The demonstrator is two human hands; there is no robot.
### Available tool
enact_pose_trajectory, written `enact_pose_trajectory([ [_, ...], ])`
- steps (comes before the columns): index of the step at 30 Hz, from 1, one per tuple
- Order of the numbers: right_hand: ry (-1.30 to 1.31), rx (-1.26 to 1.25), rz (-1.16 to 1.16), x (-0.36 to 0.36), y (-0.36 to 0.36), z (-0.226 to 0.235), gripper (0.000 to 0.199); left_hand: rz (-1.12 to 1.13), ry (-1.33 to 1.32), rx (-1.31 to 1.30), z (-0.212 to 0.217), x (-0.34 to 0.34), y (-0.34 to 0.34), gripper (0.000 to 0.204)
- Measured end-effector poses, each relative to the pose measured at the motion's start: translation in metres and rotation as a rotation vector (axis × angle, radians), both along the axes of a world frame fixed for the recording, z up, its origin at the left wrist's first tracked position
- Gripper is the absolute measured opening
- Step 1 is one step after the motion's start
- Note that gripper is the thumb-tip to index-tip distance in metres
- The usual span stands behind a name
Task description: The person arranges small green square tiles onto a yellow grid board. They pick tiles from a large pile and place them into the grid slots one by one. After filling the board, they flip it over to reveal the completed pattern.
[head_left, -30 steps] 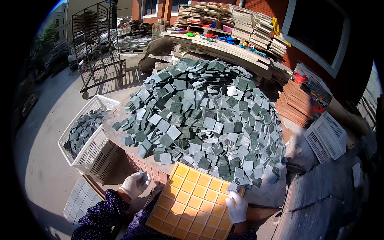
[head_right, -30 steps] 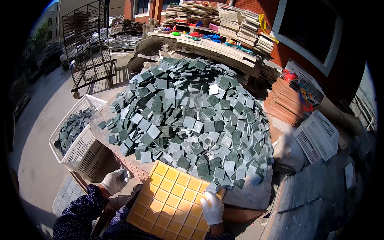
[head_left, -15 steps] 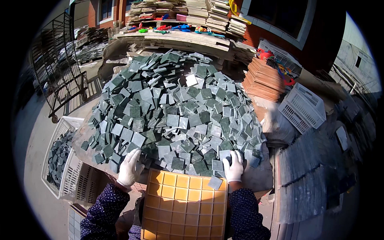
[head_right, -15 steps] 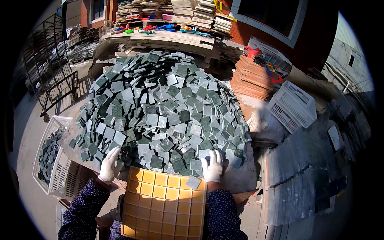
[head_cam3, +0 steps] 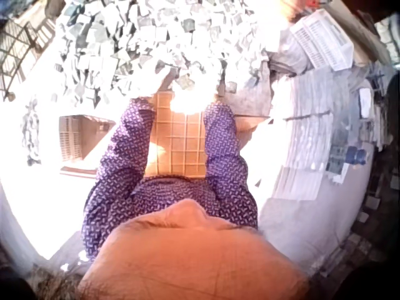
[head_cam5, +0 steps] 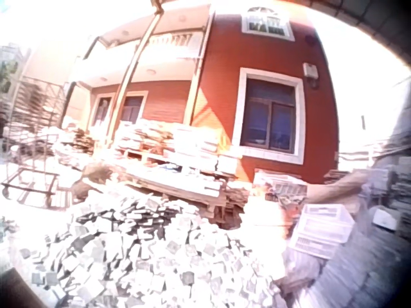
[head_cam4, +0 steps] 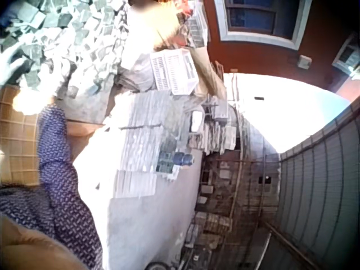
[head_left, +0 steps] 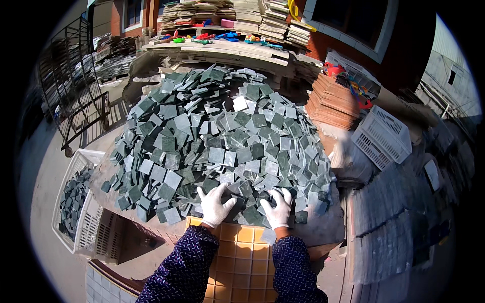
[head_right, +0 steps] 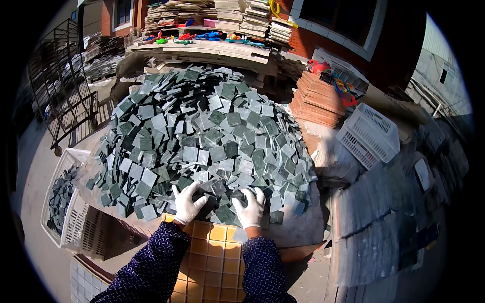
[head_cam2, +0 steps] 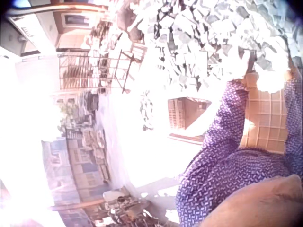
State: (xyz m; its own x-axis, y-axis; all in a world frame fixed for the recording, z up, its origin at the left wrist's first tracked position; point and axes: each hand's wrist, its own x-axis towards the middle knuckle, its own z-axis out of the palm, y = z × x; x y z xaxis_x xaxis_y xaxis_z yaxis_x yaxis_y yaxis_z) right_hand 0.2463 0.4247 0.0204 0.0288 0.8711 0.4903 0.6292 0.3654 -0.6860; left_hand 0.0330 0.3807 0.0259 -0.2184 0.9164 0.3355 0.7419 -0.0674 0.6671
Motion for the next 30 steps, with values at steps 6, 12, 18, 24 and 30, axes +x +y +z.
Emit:
enact_pose_trajectory([
  [6,-0.035,0.045,0.267,-0.019,-0.038,-0.003,0.031,-0.661,-0.453,0.170,0.011,0.030,-0.064,0.029],
  [12,0.041,-0.467,0.822,-0.009,-0.084,0.055,0.036,-0.561,0.081,0.290,0.037,-0.037,-0.101,0.030],
  [18,-0.294,0.021,0.327,-0.047,0.036,0.057,0.058,0.537,0.436,0.099,0.001,-0.161,-0.039,0.073],
  [24,-0.533,-0.076,0.273,-0.104,0.131,0.083,0.084,0.596,0.283,0.106,0.005,-0.136,-0.024,0.066],
  [30,-0.516,0.049,0.325,-0.119,0.116,0.077,0.077,0.444,-0.022,0.278,-0.001,-0.106,-0.019,0.045],
])
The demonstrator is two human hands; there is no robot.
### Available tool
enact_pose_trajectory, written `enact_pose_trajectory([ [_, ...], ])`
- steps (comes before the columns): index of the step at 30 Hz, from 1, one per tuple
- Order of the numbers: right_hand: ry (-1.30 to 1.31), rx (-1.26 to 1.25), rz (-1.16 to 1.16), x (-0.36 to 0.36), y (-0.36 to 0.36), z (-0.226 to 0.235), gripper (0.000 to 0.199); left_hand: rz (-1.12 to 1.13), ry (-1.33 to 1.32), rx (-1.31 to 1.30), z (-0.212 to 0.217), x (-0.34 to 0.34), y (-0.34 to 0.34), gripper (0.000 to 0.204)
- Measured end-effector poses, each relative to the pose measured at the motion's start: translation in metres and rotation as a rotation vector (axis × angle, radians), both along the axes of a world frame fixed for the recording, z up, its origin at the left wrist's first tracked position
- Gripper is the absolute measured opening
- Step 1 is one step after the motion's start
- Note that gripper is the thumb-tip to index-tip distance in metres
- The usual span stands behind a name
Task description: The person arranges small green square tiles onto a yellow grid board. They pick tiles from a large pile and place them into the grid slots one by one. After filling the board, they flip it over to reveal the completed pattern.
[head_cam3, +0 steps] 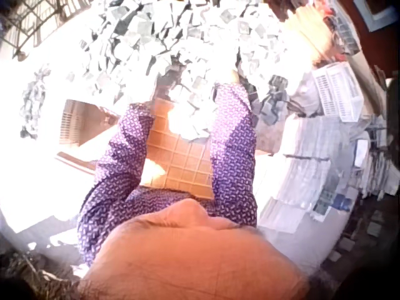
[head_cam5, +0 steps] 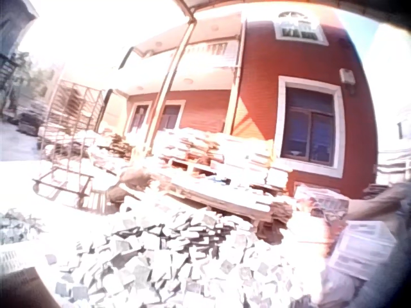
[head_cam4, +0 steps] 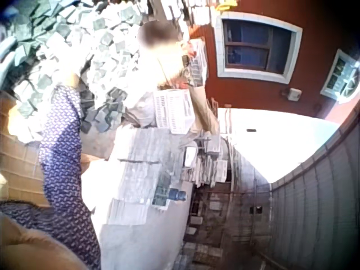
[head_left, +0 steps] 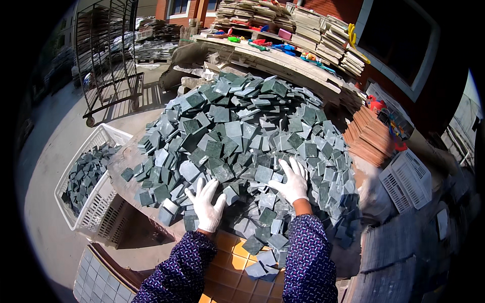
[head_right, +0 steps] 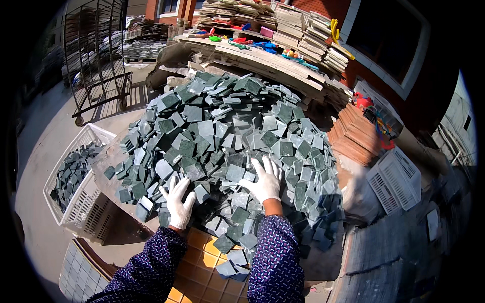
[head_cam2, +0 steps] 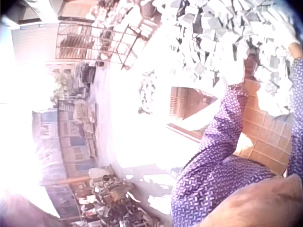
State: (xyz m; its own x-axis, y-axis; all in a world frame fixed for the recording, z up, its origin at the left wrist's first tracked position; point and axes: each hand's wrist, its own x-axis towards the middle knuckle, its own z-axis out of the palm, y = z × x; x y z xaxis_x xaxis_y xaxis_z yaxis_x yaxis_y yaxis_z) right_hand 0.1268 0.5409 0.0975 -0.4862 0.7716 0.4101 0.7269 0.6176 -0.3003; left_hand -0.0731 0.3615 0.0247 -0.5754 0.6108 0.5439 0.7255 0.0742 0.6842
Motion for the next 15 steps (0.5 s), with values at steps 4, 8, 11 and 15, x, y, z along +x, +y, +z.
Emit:
enact_pose_trajectory([
  [4,-0.066,-0.133,0.221,0.013,-0.041,0.011,0.062,-0.316,-0.086,0.056,0.009,0.027,-0.015,0.042],
  [8,0.020,0.177,0.100,0.005,-0.021,0.002,0.065,-0.470,0.054,0.139,0.023,0.052,-0.032,0.044],
  [11,-0.102,0.080,0.128,-0.032,-0.002,0.022,0.077,-0.080,0.202,0.035,0.025,0.018,-0.018,0.054],
  [15,-0.305,-0.033,0.097,-0.060,-0.005,0.028,0.089,0.090,0.265,-0.308,0.019,-0.001,0.016,0.070],
])
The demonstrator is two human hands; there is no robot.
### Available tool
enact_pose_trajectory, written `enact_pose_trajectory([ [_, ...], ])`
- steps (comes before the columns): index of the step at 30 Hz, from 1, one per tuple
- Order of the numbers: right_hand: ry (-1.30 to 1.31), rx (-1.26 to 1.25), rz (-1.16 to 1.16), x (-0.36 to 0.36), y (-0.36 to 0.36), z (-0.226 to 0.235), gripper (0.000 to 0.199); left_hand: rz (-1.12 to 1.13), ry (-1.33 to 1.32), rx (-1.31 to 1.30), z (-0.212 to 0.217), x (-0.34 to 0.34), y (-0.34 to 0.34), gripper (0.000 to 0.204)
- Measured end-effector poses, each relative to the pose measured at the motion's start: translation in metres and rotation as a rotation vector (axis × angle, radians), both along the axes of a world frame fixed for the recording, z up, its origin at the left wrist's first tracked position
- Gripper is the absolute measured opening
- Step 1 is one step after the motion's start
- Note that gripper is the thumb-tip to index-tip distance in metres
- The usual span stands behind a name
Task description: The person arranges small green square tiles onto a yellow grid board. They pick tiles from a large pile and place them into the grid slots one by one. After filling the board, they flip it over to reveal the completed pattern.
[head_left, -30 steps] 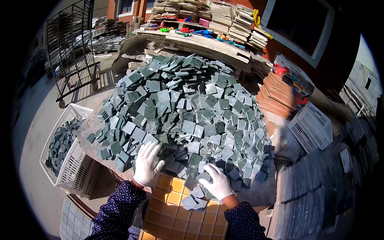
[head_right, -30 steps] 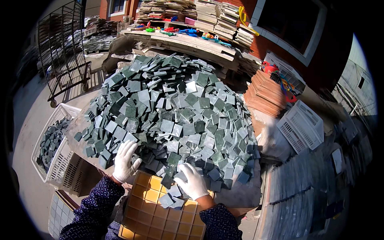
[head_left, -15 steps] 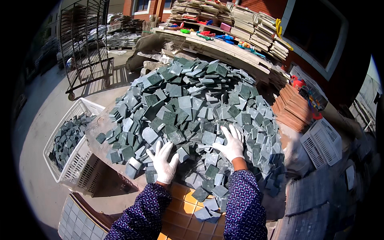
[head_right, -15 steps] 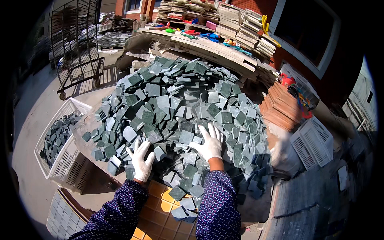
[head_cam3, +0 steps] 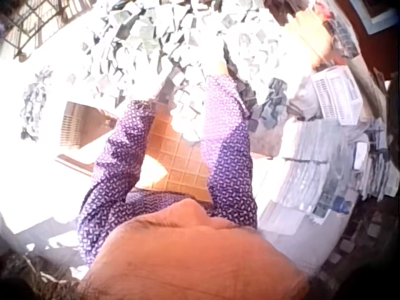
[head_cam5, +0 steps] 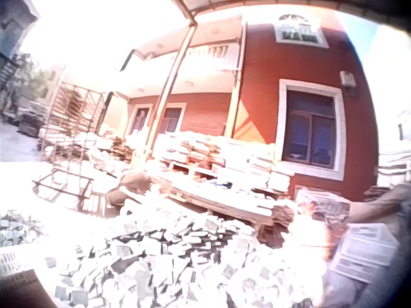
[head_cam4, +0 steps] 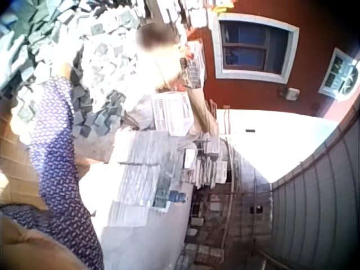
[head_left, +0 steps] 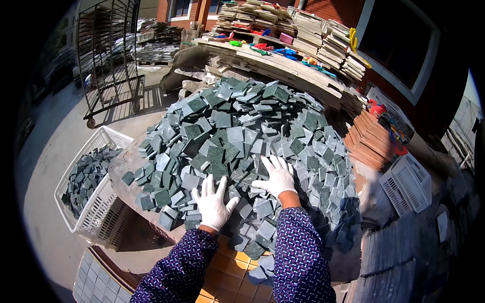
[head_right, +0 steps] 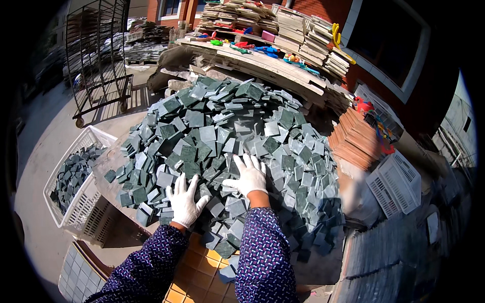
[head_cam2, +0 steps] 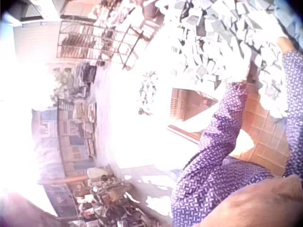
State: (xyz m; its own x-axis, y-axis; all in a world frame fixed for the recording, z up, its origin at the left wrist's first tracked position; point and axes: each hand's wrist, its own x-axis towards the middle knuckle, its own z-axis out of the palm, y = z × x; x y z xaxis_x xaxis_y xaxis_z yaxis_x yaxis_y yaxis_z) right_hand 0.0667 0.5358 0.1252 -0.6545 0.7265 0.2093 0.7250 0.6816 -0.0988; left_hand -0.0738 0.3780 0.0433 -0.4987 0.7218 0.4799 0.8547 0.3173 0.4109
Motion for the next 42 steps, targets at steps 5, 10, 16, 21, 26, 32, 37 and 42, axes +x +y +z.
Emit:
enact_pose_trajectory([
  [5,0.151,0.239,0.288,0.035,-0.015,-0.026,0.066,-0.114,-0.019,0.087,0.006,0.011,-0.002,0.060],
  [10,-0.128,-0.094,0.301,0.049,-0.078,-0.011,0.051,-0.419,-0.192,0.195,0.005,0.007,-0.025,0.048],
  [16,0.256,0.133,-0.076,0.077,-0.045,-0.020,0.057,-0.633,-0.134,0.205,-0.003,0.017,-0.062,0.053],
  [21,0.135,0.076,-0.124,0.062,-0.017,-0.058,0.074,-0.161,0.080,-0.003,-0.032,0.022,-0.042,0.064],
  [26,0.212,-0.013,0.150,0.088,-0.051,-0.064,0.048,-0.488,-0.164,0.102,-0.018,0.051,-0.045,0.060],
  [32,0.350,-0.269,0.169,0.130,-0.103,-0.029,0.045,-0.864,-0.372,0.280,-0.008,0.073,-0.069,0.043],
  [37,0.197,0.112,-0.176,0.173,-0.047,-0.089,0.060,-0.382,0.134,-0.025,-0.035,0.059,-0.038,0.053],
  [42,0.314,0.150,-0.037,0.167,-0.053,-0.113,0.047,-0.594,0.166,-0.110,-0.022,0.070,-0.036,0.045],
])
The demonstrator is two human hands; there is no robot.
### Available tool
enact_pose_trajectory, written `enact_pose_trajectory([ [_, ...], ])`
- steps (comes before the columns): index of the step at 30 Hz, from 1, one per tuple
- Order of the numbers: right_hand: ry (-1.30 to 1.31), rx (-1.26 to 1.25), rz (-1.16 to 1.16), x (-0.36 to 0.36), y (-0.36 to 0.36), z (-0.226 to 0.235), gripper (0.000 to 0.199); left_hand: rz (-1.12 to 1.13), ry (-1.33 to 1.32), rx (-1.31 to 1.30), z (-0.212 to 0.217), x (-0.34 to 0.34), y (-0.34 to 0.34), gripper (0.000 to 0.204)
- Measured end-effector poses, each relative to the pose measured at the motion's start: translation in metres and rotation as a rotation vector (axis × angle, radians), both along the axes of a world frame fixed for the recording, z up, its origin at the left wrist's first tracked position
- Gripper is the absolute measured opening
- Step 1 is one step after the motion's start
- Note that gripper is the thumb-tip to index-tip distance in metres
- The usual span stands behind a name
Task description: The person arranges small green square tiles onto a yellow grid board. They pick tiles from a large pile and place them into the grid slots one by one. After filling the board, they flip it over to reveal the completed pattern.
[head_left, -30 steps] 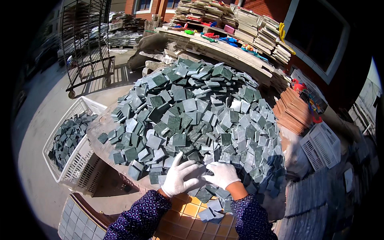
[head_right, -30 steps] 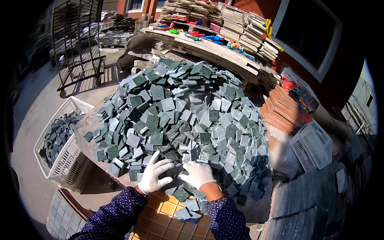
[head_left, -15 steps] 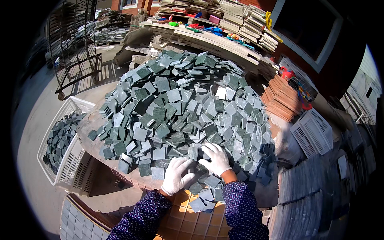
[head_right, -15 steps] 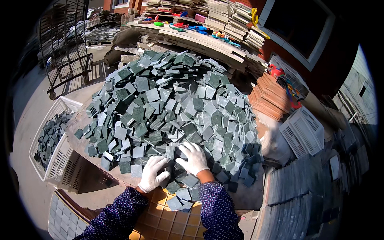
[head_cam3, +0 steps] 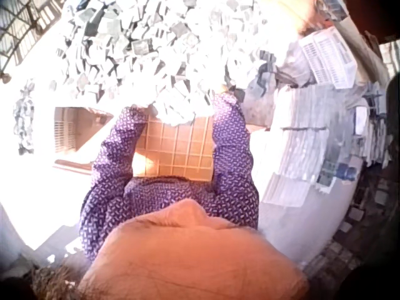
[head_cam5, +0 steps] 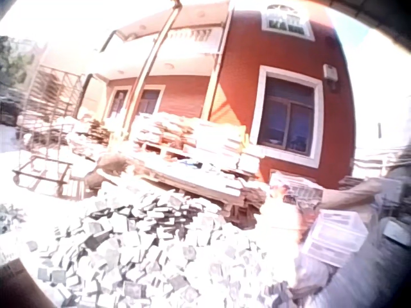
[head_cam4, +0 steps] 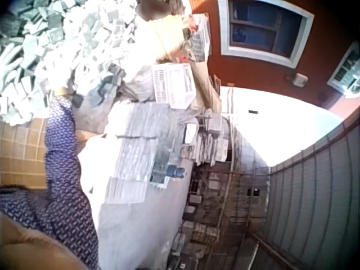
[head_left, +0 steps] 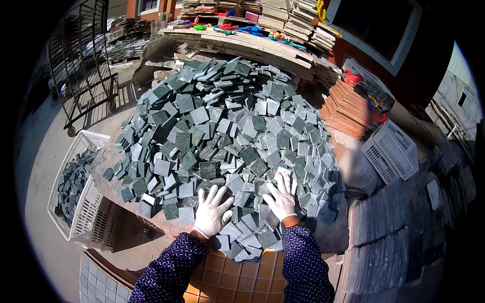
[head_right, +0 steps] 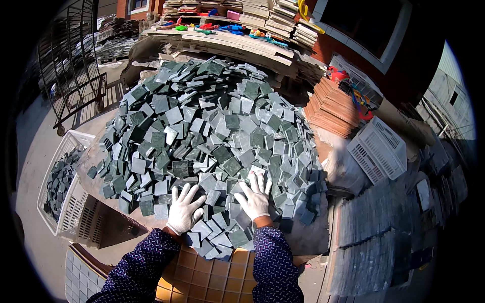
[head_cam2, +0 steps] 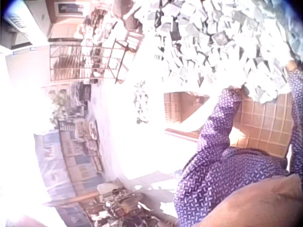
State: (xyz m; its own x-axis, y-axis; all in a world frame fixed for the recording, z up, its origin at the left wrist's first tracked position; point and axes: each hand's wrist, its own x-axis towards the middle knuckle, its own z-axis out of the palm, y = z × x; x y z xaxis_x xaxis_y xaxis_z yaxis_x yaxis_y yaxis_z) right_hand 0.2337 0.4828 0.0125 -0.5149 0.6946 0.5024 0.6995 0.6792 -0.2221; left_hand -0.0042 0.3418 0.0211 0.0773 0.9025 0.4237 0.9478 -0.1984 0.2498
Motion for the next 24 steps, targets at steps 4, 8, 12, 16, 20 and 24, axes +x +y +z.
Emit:
enact_pose_trajectory([
  [4,0.033,-0.115,0.114,-0.005,-0.014,0.006,0.042,-0.168,-0.313,0.000,-0.011,0.008,-0.002,0.042],
  [8,0.235,-0.393,0.220,-0.010,-0.038,0.008,0.052,-0.211,-0.496,0.048,-0.019,0.019,-0.009,0.048],
  [12,0.342,-0.525,0.316,-0.008,-0.070,0.021,0.057,-0.281,-0.792,0.031,-0.014,0.029,-0.031,0.046],
  [16,0.364,-0.617,0.430,0.000,-0.118,0.035,0.054,-0.461,-0.991,0.004,-0.017,0.036,-0.072,0.038],
  [20,0.225,-0.398,0.442,0.020,-0.165,0.030,0.058,-0.589,-0.896,-0.039,-0.009,0.045,-0.117,0.026],
  [24,0.155,-0.389,0.422,0.045,-0.212,0.034,0.065,-0.699,-0.588,-0.044,0.008,0.043,-0.149,0.030],
])
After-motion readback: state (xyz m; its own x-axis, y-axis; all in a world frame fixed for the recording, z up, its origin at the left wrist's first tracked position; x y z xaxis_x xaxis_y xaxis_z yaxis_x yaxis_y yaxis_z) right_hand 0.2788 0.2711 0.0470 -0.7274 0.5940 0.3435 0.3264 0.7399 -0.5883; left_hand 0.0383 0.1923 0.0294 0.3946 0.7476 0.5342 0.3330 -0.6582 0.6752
